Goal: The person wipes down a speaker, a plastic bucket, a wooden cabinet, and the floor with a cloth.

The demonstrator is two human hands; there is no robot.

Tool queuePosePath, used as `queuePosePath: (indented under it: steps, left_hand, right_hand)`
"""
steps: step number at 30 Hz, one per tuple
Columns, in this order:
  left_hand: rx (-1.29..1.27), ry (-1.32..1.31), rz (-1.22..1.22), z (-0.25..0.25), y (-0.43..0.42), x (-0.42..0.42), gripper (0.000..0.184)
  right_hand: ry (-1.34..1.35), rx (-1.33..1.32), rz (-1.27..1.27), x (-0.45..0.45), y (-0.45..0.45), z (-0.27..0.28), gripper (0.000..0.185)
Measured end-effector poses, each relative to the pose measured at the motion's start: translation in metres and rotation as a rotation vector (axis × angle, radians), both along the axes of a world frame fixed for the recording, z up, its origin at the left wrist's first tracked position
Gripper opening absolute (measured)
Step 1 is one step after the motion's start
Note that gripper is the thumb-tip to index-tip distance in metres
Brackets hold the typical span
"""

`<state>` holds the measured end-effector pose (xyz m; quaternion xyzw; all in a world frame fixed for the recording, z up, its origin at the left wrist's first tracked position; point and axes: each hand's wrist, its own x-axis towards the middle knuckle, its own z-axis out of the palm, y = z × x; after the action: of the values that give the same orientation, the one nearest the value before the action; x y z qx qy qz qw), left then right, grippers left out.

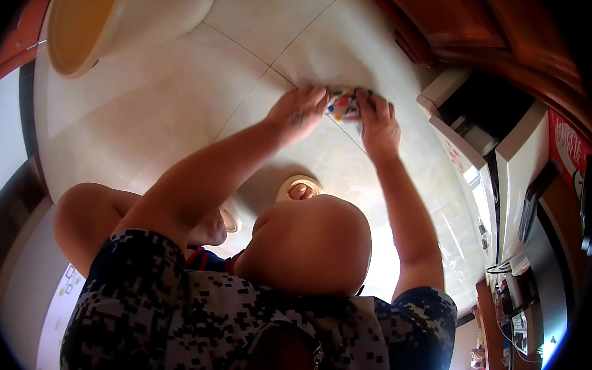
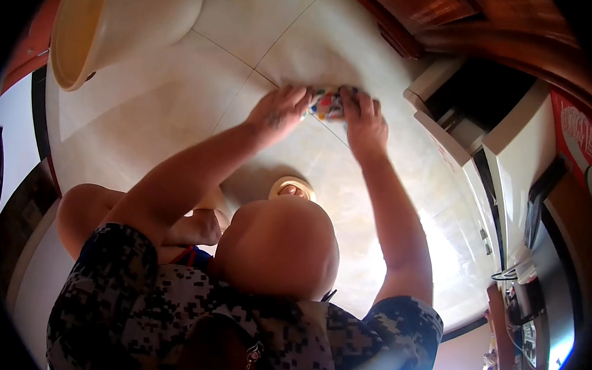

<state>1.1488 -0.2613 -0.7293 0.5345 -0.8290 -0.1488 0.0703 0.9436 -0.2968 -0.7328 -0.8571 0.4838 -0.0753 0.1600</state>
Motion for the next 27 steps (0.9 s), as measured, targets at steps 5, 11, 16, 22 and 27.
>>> queuePosePath:
  steps: [5,11,16,22,27]
  left_hand:
    - [0.249,0.095,0.226,0.01,0.042,-0.021,0.041]
    - [0.442,0.65,0.647,0.004,0.065,-0.022,0.035]
    - [0.973,0.925,0.779,0.009,0.04,0.004,0.033]
    - [0.737,1.062,0.478,0.079,-0.08,0.048,0.017]
    - [0.706,1.143,0.474,0.138,-0.132,0.077,0.021]
  right_hand:
    - [-0.009,0.051,-0.256,0.026,0.079,-0.008,0.05]
    - [-0.437,0.314,-0.581,0.076,0.106,-0.001,0.046]
    - [-0.727,0.765,-0.8,0.082,0.082,-0.004,0.023]
    - [-1.342,1.026,-0.622,0.107,-0.04,0.033,0.015]
    - [-1.265,0.978,-0.427,0.142,-0.099,0.103,0.022]
